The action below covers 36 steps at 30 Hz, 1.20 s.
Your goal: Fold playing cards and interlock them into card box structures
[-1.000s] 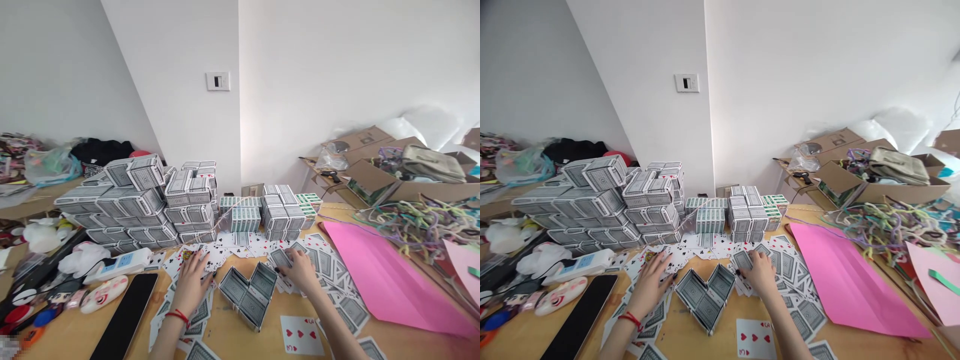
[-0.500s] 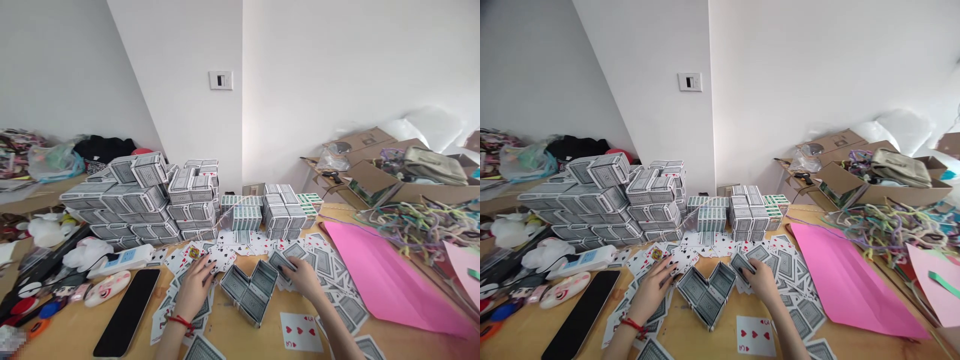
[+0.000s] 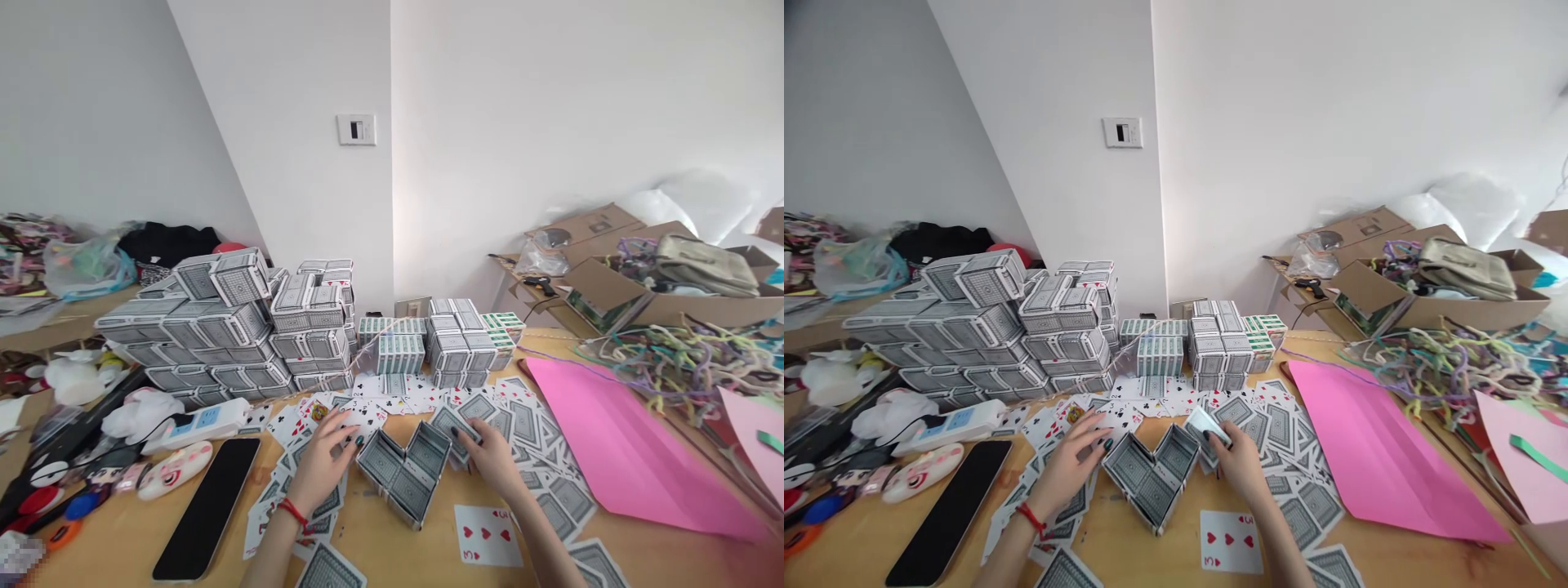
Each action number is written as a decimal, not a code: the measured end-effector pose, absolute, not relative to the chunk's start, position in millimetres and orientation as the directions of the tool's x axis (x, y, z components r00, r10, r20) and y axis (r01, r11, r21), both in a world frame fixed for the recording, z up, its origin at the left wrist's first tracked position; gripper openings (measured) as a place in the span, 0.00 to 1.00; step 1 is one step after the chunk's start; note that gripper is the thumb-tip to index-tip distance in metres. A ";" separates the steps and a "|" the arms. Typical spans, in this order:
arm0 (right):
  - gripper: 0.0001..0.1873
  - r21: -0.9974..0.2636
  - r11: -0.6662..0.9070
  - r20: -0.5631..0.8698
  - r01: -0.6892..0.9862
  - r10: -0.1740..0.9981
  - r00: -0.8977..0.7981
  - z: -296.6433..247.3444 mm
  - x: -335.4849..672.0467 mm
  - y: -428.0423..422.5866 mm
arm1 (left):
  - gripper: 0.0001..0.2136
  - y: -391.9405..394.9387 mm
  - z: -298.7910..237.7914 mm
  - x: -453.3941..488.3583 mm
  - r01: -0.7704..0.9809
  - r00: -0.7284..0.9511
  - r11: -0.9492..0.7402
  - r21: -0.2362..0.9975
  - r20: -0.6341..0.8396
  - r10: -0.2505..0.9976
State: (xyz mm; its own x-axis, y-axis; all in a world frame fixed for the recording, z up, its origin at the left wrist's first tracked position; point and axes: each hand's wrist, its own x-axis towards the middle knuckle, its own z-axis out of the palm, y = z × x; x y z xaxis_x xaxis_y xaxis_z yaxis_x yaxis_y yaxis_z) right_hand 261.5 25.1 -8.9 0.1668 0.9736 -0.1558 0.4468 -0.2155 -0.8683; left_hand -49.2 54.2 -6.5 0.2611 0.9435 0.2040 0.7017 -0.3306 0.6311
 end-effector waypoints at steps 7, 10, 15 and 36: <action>0.12 -0.858 -0.153 -0.093 0.491 0.985 0.144 -15.5 250.0 16.0 | 0.15 116.1 12.8 -3.6 0.654 0.424 -0.449 0.609 0.197 0.884; 0.13 -0.864 -0.169 -0.105 0.475 0.982 0.158 -21.8 249.3 13.9 | 0.15 140.7 10.4 17.5 0.684 0.491 -0.498 0.533 0.169 0.855; 0.18 -0.920 -0.166 -0.106 0.355 0.977 0.182 -24.4 251.6 15.5 | 0.17 158.8 3.1 31.6 0.699 0.509 -0.515 0.496 0.160 0.846; 0.21 -0.890 -0.167 -0.166 -0.425 0.985 -0.039 -10.8 206.0 70.8 | 0.29 107.7 -9.9 23.0 0.013 0.279 0.019 1.000 -0.022 0.960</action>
State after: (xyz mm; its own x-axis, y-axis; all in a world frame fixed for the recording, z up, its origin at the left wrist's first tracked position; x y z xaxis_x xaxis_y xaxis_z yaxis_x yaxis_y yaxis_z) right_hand 206.0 70.8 -10.8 -0.0391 0.9853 -0.1661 -0.4247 -0.1669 -0.8898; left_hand 23.0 107.7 -9.9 0.2790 0.9600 -0.0220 0.0133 0.0190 0.9997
